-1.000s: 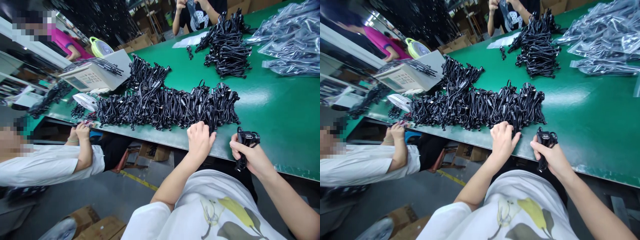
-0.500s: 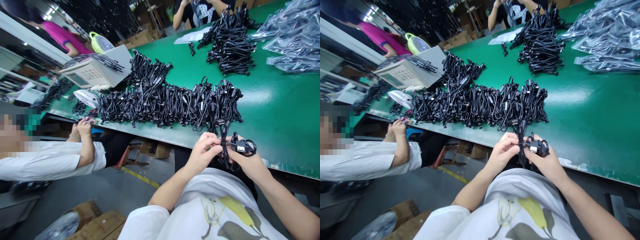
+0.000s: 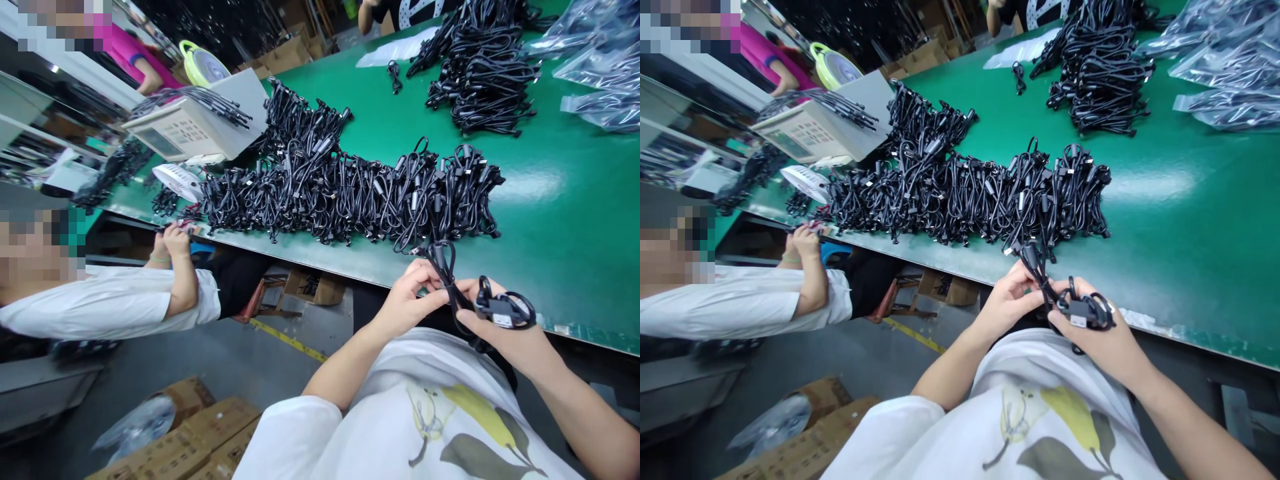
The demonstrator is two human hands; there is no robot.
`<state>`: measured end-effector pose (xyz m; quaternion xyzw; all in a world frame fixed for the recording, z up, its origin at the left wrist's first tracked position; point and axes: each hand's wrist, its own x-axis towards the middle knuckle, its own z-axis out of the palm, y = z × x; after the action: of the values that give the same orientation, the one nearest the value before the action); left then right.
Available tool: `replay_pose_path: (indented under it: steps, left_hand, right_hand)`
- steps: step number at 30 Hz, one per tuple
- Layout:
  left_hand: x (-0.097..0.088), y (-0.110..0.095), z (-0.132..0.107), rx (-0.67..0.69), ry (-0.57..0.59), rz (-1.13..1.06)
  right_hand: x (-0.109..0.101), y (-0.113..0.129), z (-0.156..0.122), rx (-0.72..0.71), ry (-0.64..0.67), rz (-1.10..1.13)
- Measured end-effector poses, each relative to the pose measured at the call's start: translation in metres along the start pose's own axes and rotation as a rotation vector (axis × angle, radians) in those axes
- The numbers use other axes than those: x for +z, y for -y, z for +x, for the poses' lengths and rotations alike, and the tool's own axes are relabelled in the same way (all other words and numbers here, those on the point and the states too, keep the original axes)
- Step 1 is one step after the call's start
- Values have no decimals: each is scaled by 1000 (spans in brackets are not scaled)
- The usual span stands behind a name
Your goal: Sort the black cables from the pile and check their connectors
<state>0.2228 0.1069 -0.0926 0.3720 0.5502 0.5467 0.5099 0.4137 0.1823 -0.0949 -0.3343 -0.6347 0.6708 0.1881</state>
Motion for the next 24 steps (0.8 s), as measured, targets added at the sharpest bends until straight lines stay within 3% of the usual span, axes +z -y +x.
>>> replay_pose_path:
  steps: [3,8,17,24]
  left_hand:
    - [-10,-5,-1,-35,62,-130]
    - [-12,-16,-3,-34,-130,-173]
    - [-6,-15,-4,-74,-250,-182]
    - [-6,-13,-2,-66,-259,-258]
  right_hand:
    - [-1,12,-6,48,76,-66]
    - [-4,9,-5,95,219,19]
    - [7,5,-5,121,135,-155]
    - [10,6,-5,103,96,-192]
